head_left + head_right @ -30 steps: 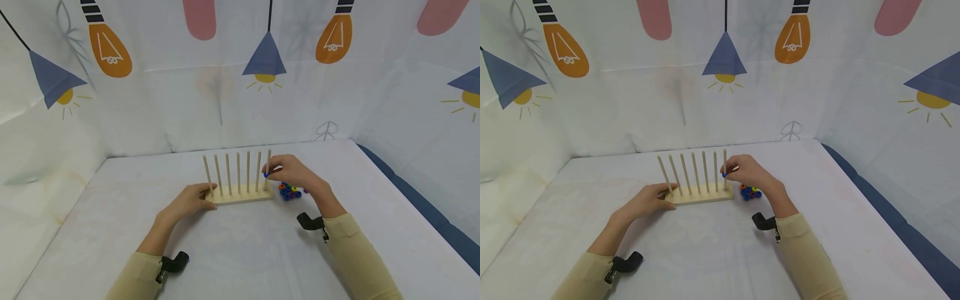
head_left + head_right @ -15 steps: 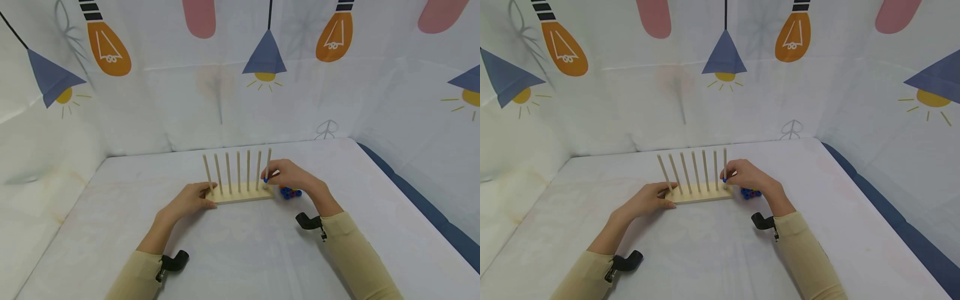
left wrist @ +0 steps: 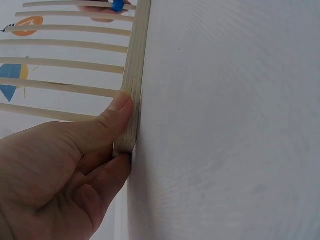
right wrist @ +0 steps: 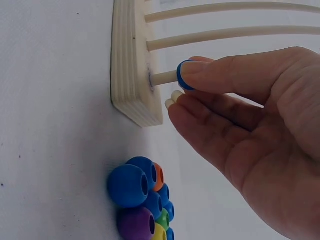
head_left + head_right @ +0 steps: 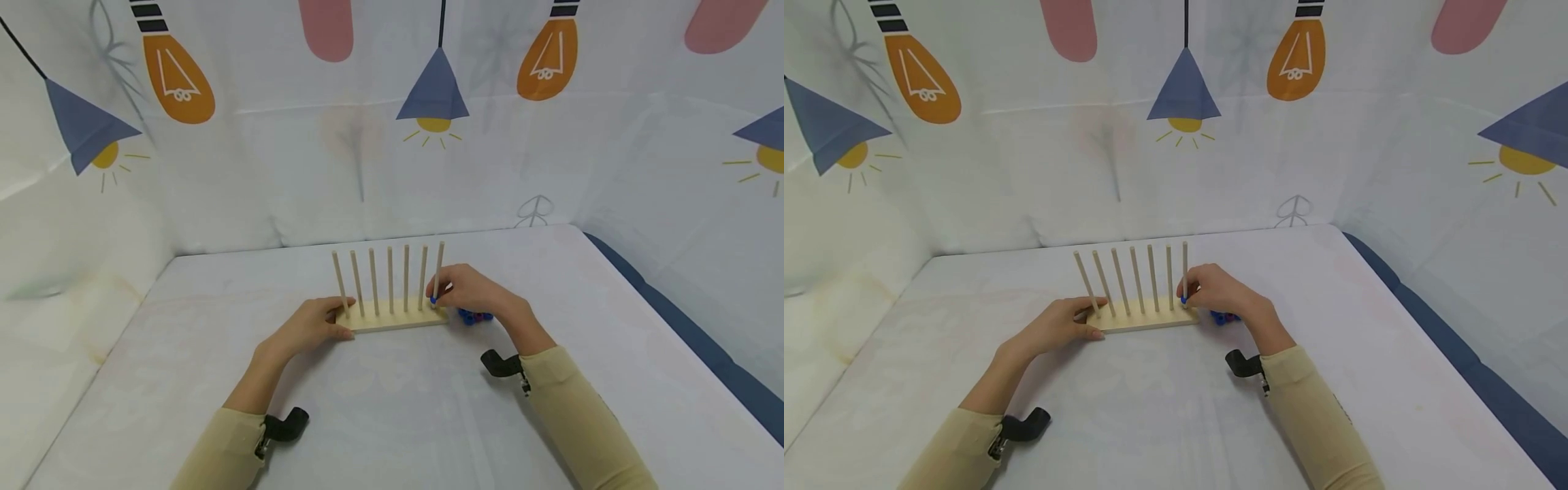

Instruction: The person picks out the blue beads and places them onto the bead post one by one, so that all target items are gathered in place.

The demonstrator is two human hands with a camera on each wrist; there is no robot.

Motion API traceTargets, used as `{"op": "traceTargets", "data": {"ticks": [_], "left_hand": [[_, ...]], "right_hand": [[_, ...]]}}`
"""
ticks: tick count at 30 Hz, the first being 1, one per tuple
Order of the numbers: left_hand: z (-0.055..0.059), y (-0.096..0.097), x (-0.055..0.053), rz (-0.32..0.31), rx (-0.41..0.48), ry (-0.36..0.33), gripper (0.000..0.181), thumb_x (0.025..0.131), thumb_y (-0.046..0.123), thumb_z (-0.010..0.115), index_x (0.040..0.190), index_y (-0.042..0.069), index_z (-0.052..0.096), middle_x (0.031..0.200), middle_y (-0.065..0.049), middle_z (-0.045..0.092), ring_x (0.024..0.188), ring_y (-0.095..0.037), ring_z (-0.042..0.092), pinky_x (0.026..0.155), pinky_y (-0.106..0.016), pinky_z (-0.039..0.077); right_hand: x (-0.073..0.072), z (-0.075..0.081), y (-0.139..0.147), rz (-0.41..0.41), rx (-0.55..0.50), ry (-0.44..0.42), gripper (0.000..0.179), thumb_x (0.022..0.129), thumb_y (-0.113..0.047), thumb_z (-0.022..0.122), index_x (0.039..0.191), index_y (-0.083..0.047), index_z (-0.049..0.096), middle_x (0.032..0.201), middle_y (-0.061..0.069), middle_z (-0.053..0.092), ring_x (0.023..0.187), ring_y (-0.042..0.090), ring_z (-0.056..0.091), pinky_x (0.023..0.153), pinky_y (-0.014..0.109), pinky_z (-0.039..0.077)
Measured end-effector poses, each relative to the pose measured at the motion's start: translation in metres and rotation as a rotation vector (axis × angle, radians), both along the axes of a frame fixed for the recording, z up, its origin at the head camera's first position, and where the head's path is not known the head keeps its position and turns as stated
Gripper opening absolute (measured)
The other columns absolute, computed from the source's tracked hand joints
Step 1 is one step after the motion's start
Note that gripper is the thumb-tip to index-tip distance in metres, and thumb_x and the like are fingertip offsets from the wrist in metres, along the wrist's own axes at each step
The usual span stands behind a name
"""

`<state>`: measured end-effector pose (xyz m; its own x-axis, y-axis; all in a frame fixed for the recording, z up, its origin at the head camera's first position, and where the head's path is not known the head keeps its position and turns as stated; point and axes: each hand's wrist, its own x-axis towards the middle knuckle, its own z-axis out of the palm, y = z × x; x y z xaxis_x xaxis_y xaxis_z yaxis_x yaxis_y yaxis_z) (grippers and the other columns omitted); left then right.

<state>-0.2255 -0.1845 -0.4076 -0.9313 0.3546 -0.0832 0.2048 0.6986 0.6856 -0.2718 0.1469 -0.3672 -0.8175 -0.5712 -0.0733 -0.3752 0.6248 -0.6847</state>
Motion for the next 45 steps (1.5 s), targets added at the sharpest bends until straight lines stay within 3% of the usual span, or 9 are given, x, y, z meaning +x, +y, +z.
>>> {"op": "traceTargets", "data": {"ticks": [14,29,39,45], "left_hand": [[-0.001,0.000,0.000,-0.008,0.025,-0.006,0.067,0.082,0.027,0.081,0.142,0.013,0.055,0.149,-0.008,0.052,0.142,-0.026,0.044,0.112,-0.046,0.042],[-0.002,-0.001,0.000,-0.013,0.027,0.004,0.066,0.082,0.027,0.081,0.141,0.013,0.056,0.149,-0.007,0.053,0.141,-0.026,0.045,0.111,-0.046,0.042],[-0.002,-0.001,0.001,-0.002,0.021,0.001,0.067,0.082,0.027,0.081,0.142,0.012,0.055,0.150,-0.012,0.051,0.142,-0.028,0.043,0.113,-0.048,0.041],[-0.003,0.001,0.000,-0.004,0.039,-0.009,0.067,0.082,0.027,0.081,0.142,0.013,0.055,0.150,-0.010,0.051,0.143,-0.028,0.043,0.113,-0.047,0.041]], "right_hand": [[-0.004,-0.010,-0.003,-0.029,0.046,-0.014,0.015,0.086,-0.004,0.071,0.098,-0.011,0.073,0.104,0.004,0.073,0.099,0.020,0.067,0.082,0.033,0.055],[-0.006,-0.013,-0.004,0.000,0.070,0.011,0.014,0.087,-0.004,0.071,0.100,-0.010,0.074,0.094,0.003,0.072,0.083,0.015,0.063,0.073,0.029,0.052],[-0.005,-0.009,0.003,0.028,0.039,0.032,0.018,0.086,-0.004,0.071,0.104,-0.009,0.073,0.112,0.005,0.072,0.101,0.021,0.065,0.086,0.037,0.055],[-0.008,-0.006,0.015,-0.027,0.050,0.067,0.022,0.089,-0.007,0.067,0.110,-0.010,0.073,0.110,0.007,0.070,0.105,0.024,0.063,0.091,0.043,0.054]]}}
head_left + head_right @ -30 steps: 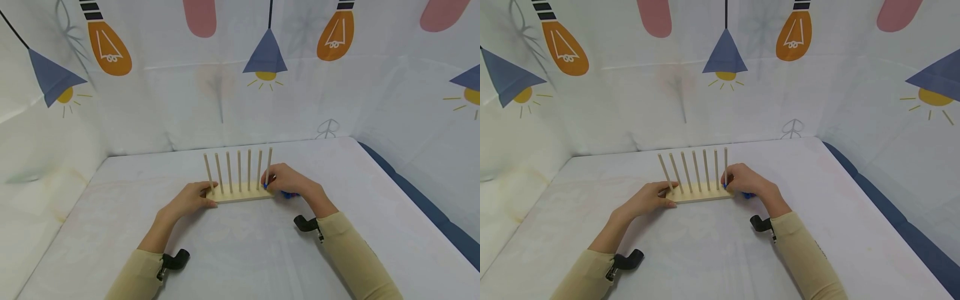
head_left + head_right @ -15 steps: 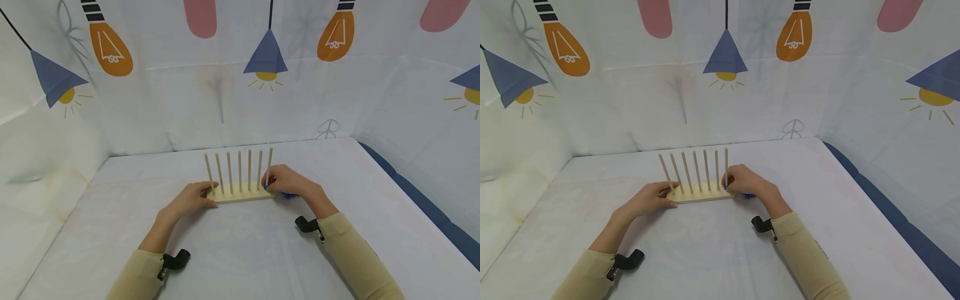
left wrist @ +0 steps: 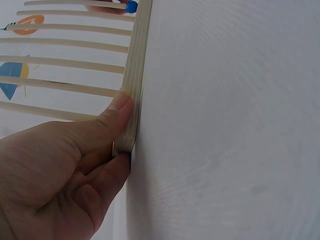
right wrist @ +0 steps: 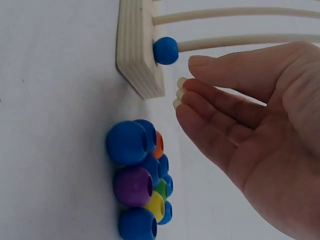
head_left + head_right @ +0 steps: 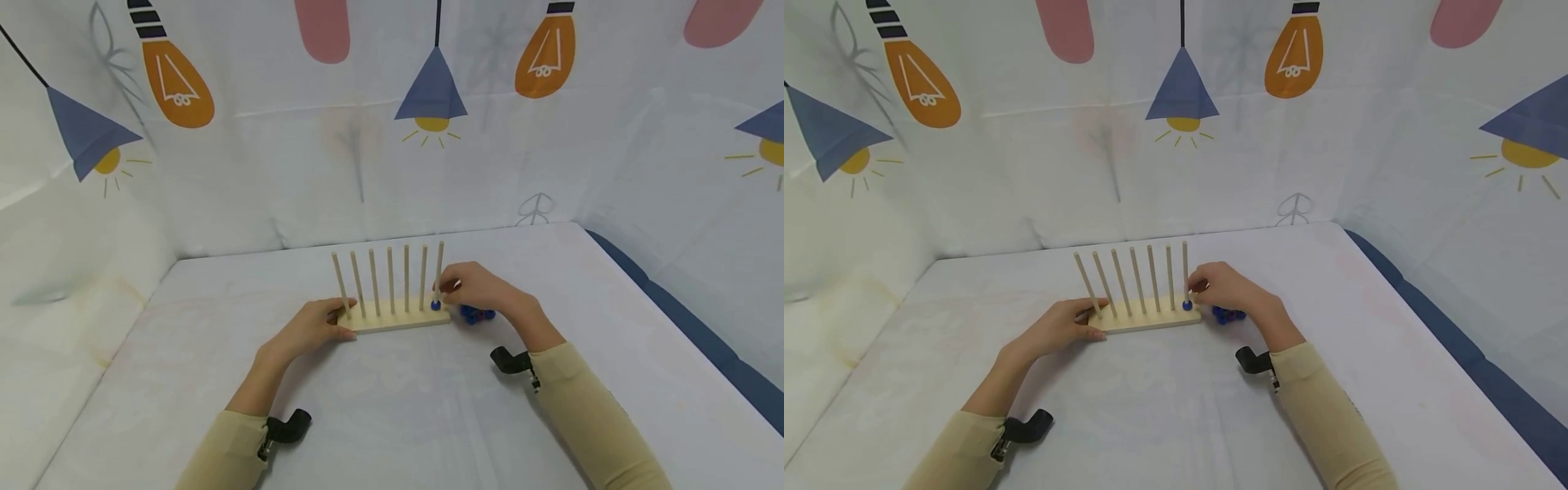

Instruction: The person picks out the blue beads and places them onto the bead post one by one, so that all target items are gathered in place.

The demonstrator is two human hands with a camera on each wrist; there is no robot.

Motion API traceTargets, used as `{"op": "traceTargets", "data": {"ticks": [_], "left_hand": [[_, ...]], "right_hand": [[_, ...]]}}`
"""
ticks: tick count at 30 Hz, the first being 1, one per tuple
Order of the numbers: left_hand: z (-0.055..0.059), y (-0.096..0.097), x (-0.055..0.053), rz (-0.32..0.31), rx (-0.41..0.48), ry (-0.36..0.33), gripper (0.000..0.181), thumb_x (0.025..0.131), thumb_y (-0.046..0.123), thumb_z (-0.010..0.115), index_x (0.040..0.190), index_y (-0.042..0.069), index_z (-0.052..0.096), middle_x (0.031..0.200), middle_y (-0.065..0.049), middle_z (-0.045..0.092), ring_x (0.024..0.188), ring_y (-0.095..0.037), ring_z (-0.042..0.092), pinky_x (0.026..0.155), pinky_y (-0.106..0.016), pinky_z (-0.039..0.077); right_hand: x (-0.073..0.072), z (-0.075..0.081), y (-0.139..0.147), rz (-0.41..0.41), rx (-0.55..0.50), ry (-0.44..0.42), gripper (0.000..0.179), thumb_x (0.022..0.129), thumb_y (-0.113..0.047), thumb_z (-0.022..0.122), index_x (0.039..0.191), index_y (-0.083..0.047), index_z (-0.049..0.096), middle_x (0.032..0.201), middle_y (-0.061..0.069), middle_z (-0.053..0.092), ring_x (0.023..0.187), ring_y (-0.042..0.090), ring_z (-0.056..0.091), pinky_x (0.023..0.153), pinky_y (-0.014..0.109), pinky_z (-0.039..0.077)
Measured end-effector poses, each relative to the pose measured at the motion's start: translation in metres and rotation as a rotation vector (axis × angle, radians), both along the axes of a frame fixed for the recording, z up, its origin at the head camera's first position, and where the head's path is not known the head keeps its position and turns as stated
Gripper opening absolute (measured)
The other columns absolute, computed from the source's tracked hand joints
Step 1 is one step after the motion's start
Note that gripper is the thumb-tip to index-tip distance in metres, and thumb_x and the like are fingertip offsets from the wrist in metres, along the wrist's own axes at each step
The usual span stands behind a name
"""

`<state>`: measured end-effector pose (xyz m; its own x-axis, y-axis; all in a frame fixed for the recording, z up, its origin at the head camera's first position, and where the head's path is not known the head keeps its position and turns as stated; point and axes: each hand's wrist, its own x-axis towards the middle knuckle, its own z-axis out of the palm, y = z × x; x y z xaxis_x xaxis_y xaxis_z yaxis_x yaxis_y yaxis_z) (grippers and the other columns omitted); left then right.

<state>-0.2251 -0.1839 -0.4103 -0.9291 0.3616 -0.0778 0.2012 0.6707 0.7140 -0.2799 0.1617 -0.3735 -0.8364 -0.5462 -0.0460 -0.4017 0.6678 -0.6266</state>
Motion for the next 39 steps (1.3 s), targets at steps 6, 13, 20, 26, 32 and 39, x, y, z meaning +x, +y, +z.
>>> {"op": "traceTargets", "data": {"ticks": [6,13,20,26,32,39], "left_hand": [[0.000,0.001,-0.001,-0.009,0.001,0.010,0.067,0.082,0.028,0.081,0.142,0.012,0.055,0.150,-0.008,0.052,0.143,-0.027,0.043,0.113,-0.046,0.041],[-0.001,0.001,-0.002,-0.012,-0.007,0.011,0.067,0.082,0.028,0.081,0.142,0.013,0.055,0.150,-0.006,0.052,0.143,-0.027,0.043,0.113,-0.046,0.041],[0.000,0.000,-0.001,-0.008,-0.004,0.005,0.067,0.082,0.028,0.081,0.143,0.013,0.055,0.150,-0.007,0.051,0.143,-0.027,0.042,0.113,-0.047,0.040],[0.001,0.000,-0.002,-0.005,-0.009,0.001,0.066,0.083,0.027,0.080,0.142,0.012,0.055,0.150,-0.006,0.051,0.143,-0.026,0.043,0.113,-0.046,0.041],[0.000,0.000,-0.001,0.001,-0.014,0.002,0.065,0.083,0.027,0.080,0.142,0.013,0.056,0.150,-0.006,0.052,0.142,-0.025,0.044,0.112,-0.046,0.042],[-0.001,0.000,-0.001,0.000,-0.005,-0.002,0.065,0.083,0.028,0.080,0.142,0.012,0.055,0.150,-0.006,0.052,0.142,-0.026,0.044,0.112,-0.046,0.042]], "right_hand": [[0.000,0.006,0.009,-0.041,-0.058,-0.005,0.028,0.092,-0.006,0.064,0.119,-0.010,0.069,0.117,0.012,0.068,0.109,0.027,0.063,0.095,0.045,0.053],[0.000,0.009,0.017,-0.039,-0.064,0.055,0.029,0.092,-0.004,0.064,0.122,-0.003,0.068,0.118,0.018,0.068,0.105,0.026,0.063,0.097,0.048,0.052],[-0.004,0.012,0.024,-0.078,-0.046,0.074,0.030,0.092,-0.003,0.064,0.122,-0.001,0.067,0.117,0.019,0.068,0.103,0.027,0.063,0.093,0.047,0.053],[-0.009,0.009,0.035,-0.128,0.002,0.046,0.031,0.091,-0.003,0.063,0.122,0.000,0.067,0.116,0.019,0.068,0.102,0.028,0.062,0.089,0.045,0.054],[-0.013,0.004,0.044,-0.136,0.107,0.054,0.030,0.089,-0.005,0.065,0.119,-0.002,0.068,0.113,0.015,0.069,0.100,0.026,0.062,0.090,0.045,0.054],[-0.015,0.002,0.052,-0.168,0.173,0.001,0.029,0.089,-0.005,0.064,0.117,-0.003,0.069,0.113,0.015,0.068,0.104,0.029,0.060,0.093,0.048,0.053]]}}
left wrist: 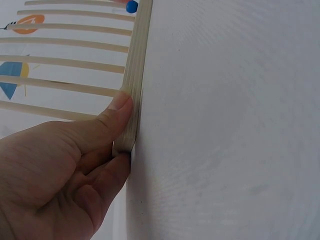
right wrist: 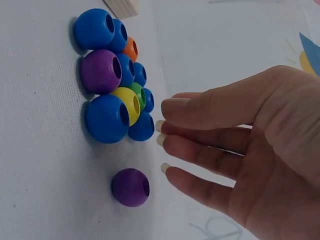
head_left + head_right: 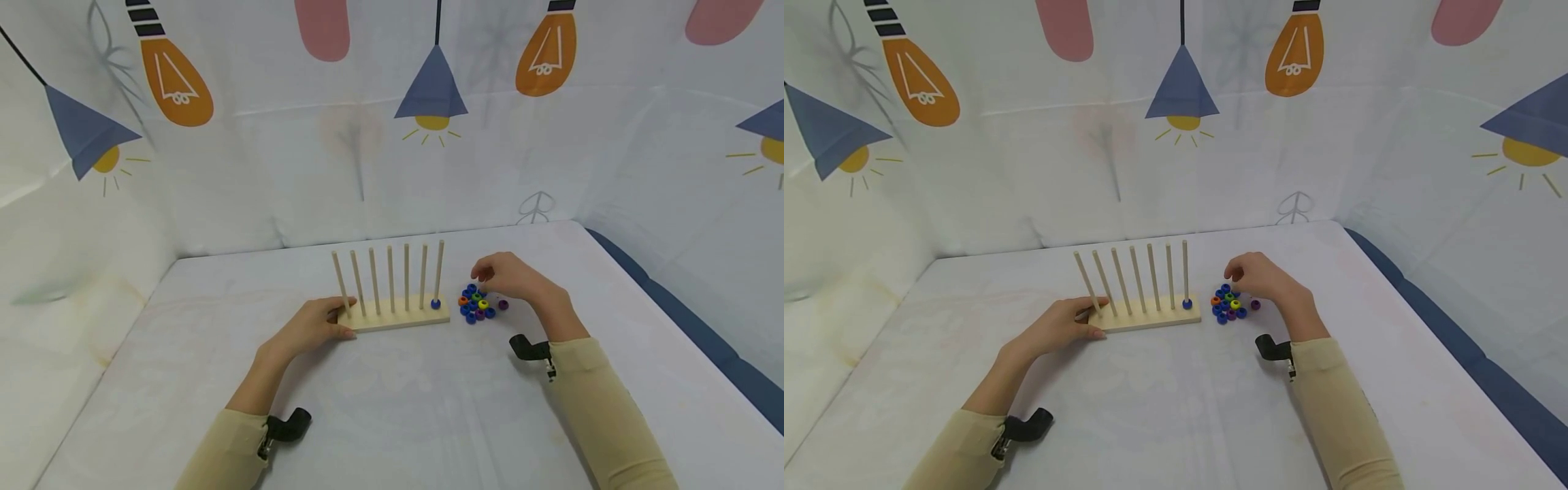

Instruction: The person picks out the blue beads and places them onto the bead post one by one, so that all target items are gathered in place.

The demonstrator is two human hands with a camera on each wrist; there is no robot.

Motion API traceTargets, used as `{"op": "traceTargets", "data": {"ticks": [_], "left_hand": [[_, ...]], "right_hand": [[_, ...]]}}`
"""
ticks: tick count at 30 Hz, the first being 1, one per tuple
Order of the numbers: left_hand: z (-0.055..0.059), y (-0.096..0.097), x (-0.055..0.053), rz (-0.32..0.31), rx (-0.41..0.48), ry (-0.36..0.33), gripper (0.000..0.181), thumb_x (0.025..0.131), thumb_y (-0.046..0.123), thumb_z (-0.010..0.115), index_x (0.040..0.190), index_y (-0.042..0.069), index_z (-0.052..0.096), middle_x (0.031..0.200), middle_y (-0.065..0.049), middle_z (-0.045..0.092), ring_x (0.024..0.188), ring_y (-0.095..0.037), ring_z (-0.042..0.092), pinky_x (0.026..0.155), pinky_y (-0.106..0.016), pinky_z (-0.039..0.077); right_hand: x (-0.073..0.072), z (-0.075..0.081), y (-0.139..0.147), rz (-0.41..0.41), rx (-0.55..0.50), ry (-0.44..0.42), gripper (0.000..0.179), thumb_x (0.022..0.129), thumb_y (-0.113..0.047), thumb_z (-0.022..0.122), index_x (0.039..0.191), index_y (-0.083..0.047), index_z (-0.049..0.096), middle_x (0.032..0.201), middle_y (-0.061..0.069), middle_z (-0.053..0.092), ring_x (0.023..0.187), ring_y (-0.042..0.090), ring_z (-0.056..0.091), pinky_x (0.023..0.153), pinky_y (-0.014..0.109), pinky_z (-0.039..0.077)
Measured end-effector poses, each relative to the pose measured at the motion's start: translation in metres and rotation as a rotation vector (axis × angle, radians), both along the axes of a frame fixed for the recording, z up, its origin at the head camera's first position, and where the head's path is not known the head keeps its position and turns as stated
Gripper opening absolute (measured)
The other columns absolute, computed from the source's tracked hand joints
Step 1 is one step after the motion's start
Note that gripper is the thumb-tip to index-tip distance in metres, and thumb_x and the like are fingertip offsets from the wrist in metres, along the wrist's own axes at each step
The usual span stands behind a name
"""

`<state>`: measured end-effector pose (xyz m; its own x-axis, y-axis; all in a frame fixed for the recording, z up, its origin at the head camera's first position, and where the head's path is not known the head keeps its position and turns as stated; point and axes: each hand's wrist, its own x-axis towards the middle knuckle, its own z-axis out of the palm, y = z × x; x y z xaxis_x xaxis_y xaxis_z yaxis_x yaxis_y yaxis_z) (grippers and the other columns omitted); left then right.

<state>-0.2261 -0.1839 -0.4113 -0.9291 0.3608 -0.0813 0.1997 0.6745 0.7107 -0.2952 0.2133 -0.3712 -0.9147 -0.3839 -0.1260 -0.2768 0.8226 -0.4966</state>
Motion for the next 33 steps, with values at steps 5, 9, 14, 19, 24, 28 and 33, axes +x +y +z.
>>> {"op": "traceTargets", "data": {"ticks": [5,9,14,19,24,28,33], "left_hand": [[0.000,0.000,0.000,0.003,-0.004,0.002,0.065,0.083,0.028,0.080,0.142,0.013,0.056,0.150,-0.006,0.052,0.142,-0.026,0.045,0.112,-0.046,0.042],[0.000,0.000,-0.001,0.000,0.001,-0.001,0.065,0.083,0.028,0.080,0.142,0.013,0.055,0.150,-0.006,0.051,0.142,-0.026,0.044,0.112,-0.046,0.042],[0.000,0.000,0.000,-0.005,0.006,-0.005,0.066,0.084,0.028,0.080,0.142,0.013,0.055,0.151,-0.007,0.051,0.143,-0.027,0.043,0.112,-0.046,0.041],[0.000,0.000,0.000,0.004,0.003,-0.010,0.066,0.084,0.027,0.080,0.143,0.013,0.055,0.151,-0.008,0.050,0.143,-0.026,0.043,0.113,-0.046,0.041],[0.001,0.000,0.000,0.006,0.000,-0.005,0.065,0.084,0.027,0.080,0.142,0.013,0.055,0.150,-0.007,0.051,0.143,-0.026,0.043,0.112,-0.046,0.042],[0.000,-0.001,0.000,0.003,0.002,-0.004,0.064,0.084,0.027,0.080,0.141,0.013,0.056,0.150,-0.006,0.051,0.143,-0.026,0.043,0.112,-0.046,0.042],[0.000,-0.001,0.000,0.001,0.006,-0.009,0.064,0.084,0.028,0.079,0.142,0.013,0.055,0.151,-0.006,0.051,0.143,-0.026,0.043,0.113,-0.046,0.041]], "right_hand": [[-0.002,-0.003,0.003,-0.023,0.032,-0.039,0.028,0.088,-0.007,0.066,0.116,-0.005,0.069,0.113,0.015,0.067,0.102,0.028,0.060,0.089,0.045,0.054],[-0.004,-0.007,0.006,-0.041,0.042,-0.043,0.027,0.087,-0.007,0.066,0.114,-0.006,0.070,0.111,0.013,0.068,0.099,0.027,0.060,0.086,0.043,0.054],[-0.007,-0.013,0.010,-0.069,0.034,-0.039,0.026,0.087,-0.010,0.066,0.112,-0.006,0.071,0.110,0.012,0.069,0.097,0.025,0.060,0.083,0.040,0.054],[-0.010,-0.016,0.010,-0.068,0.018,-0.033,0.024,0.088,-0.011,0.067,0.111,-0.008,0.071,0.106,0.011,0.069,0.092,0.024,0.059,0.076,0.035,0.052],[-0.010,-0.017,0.009,-0.061,0.010,-0.032,0.023,0.088,-0.011,0.067,0.111,-0.007,0.072,0.102,0.011,0.068,0.088,0.023,0.058,0.072,0.032,0.050],[-0.009,-0.018,0.008,-0.075,0.007,-0.035,0.025,0.088,-0.012,0.068,0.112,-0.006,0.071,0.106,0.012,0.070,0.092,0.024,0.061,0.077,0.036,0.053],[-0.007,-0.016,0.007,-0.084,0.016,-0.035,0.027,0.089,-0.014,0.067,0.114,-0.004,0.071,0.110,0.014,0.070,0.095,0.025,0.062,0.082,0.040,0.054]]}}
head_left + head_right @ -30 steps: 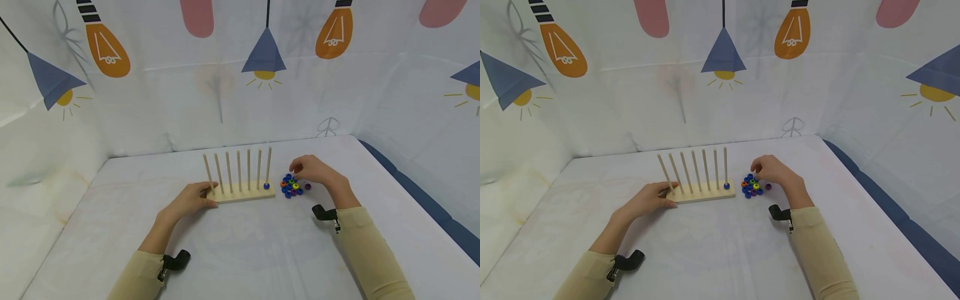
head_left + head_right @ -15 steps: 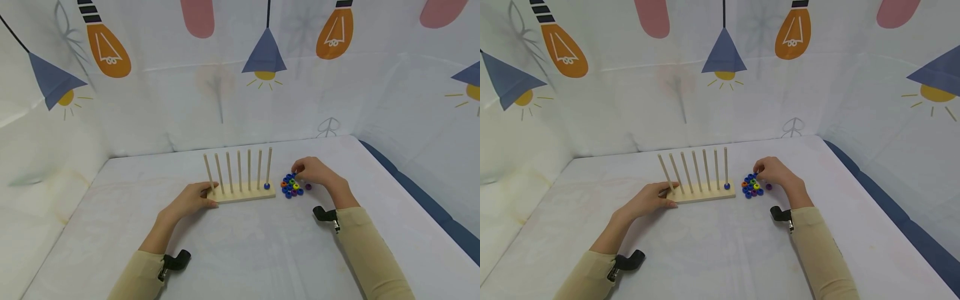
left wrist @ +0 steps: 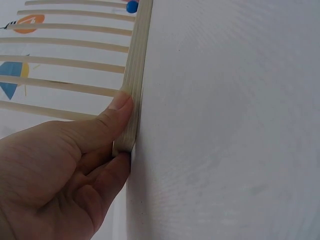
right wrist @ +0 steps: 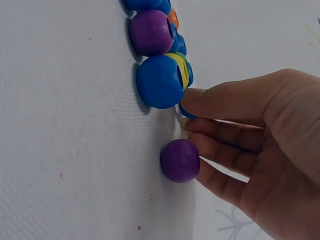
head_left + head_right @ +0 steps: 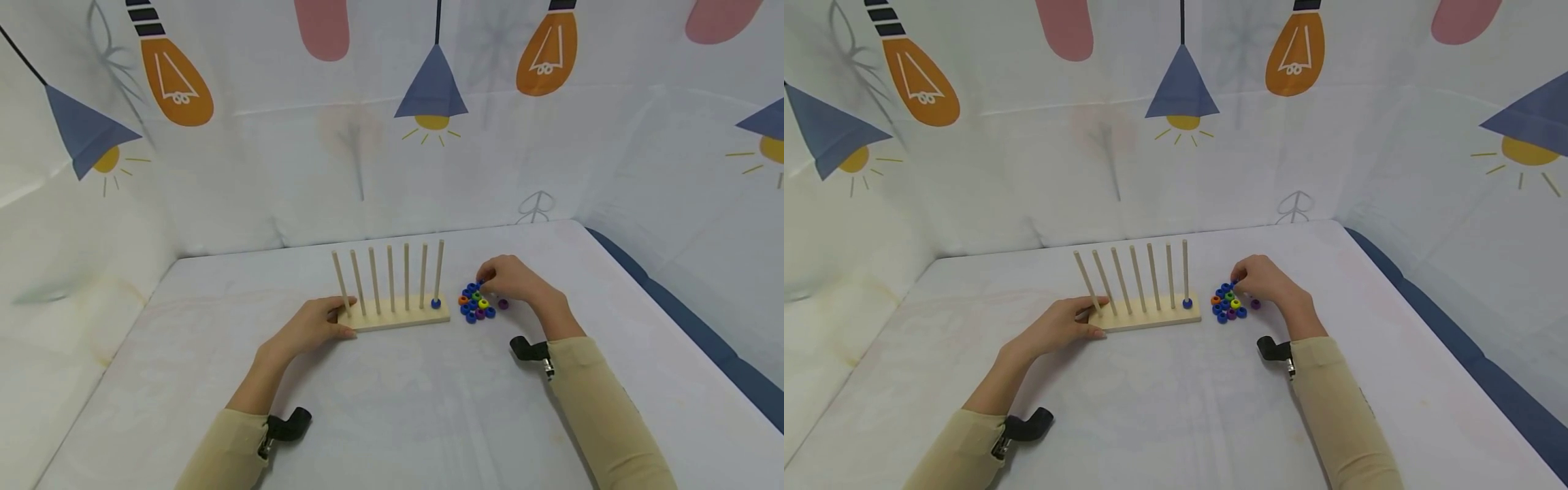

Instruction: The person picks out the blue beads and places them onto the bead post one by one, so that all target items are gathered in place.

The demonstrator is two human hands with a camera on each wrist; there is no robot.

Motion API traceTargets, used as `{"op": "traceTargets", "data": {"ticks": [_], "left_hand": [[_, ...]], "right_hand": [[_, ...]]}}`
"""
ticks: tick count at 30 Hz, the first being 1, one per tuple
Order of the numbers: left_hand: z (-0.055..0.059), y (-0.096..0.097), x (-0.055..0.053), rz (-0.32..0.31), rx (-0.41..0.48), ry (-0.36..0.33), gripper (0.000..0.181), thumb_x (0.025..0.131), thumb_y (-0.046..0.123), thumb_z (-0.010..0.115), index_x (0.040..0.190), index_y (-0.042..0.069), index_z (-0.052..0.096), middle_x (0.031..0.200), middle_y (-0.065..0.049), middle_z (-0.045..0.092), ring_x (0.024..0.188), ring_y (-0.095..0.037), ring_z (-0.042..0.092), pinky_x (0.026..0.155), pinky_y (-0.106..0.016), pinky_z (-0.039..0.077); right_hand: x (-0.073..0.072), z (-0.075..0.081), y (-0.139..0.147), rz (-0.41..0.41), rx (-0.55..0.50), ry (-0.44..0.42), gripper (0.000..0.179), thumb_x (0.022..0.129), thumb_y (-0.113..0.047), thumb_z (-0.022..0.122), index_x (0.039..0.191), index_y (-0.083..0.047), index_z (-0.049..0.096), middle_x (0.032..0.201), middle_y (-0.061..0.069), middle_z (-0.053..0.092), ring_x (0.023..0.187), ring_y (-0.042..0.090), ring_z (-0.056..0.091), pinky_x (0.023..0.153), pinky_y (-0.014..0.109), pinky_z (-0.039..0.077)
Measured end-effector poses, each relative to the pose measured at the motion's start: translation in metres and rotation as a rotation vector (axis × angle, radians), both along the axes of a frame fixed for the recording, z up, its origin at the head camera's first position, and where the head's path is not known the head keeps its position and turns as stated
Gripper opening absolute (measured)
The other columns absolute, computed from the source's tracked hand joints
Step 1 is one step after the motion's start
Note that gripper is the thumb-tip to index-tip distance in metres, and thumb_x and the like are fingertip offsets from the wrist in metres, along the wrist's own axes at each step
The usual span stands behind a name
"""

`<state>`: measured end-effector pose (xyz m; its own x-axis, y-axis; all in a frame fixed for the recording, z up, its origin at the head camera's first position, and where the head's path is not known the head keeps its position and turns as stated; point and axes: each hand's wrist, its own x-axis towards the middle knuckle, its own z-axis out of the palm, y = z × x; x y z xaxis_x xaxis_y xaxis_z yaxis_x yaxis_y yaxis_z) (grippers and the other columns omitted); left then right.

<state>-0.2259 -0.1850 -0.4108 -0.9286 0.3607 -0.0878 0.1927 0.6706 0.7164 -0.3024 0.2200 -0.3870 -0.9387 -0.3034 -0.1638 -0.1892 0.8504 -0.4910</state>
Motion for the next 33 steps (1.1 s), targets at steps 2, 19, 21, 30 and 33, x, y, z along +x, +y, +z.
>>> {"op": "traceTargets", "data": {"ticks": [2,19,21,30,33], "left_hand": [[0.000,0.000,0.000,0.000,0.000,0.000,0.065,0.084,0.028,0.079,0.142,0.014,0.055,0.151,-0.007,0.051,0.143,-0.026,0.043,0.113,-0.046,0.041],[-0.001,-0.001,0.001,-0.001,-0.011,0.018,0.064,0.084,0.028,0.080,0.141,0.013,0.056,0.149,-0.007,0.053,0.142,-0.026,0.044,0.113,-0.047,0.041],[-0.001,-0.001,0.001,-0.001,-0.019,0.021,0.064,0.083,0.029,0.080,0.141,0.014,0.057,0.149,-0.008,0.053,0.142,-0.026,0.044,0.113,-0.047,0.040],[-0.001,0.000,0.001,0.002,-0.033,0.026,0.064,0.083,0.028,0.080,0.141,0.015,0.057,0.148,-0.008,0.053,0.140,-0.024,0.046,0.112,-0.047,0.041],[0.000,0.000,0.001,-0.001,-0.030,0.028,0.064,0.083,0.028,0.080,0.141,0.014,0.057,0.148,-0.007,0.054,0.140,-0.024,0.046,0.112,-0.047,0.041]], "right_hand": [[0.001,0.001,0.000,-0.001,0.004,0.006,0.028,0.090,-0.014,0.066,0.115,-0.003,0.071,0.111,0.014,0.070,0.096,0.025,0.062,0.084,0.041,0.055],[0.007,0.013,-0.010,0.007,-0.064,0.100,0.030,0.092,-0.013,0.064,0.119,-0.001,0.068,0.113,0.015,0.070,0.103,0.028,0.064,0.093,0.047,0.054],[0.009,0.016,-0.012,0.009,-0.065,0.101,0.031,0.093,-0.013,0.063,0.121,-0.001,0.067,0.114,0.015,0.070,0.103,0.029,0.064,0.094,0.048,0.054],[0.013,0.025,-0.016,0.012,-0.098,0.114,0.032,0.094,-0.014,0.062,0.124,-0.002,0.067,0.117,0.015,0.070,0.105,0.028,0.065,0.094,0.047,0.055],[0.015,0.029,-0.018,0.011,-0.124,0.122,0.033,0.095,-0.015,0.063,0.125,-0.003,0.066,0.118,0.014,0.070,0.105,0.028,0.065,0.094,0.047,0.055]]}}
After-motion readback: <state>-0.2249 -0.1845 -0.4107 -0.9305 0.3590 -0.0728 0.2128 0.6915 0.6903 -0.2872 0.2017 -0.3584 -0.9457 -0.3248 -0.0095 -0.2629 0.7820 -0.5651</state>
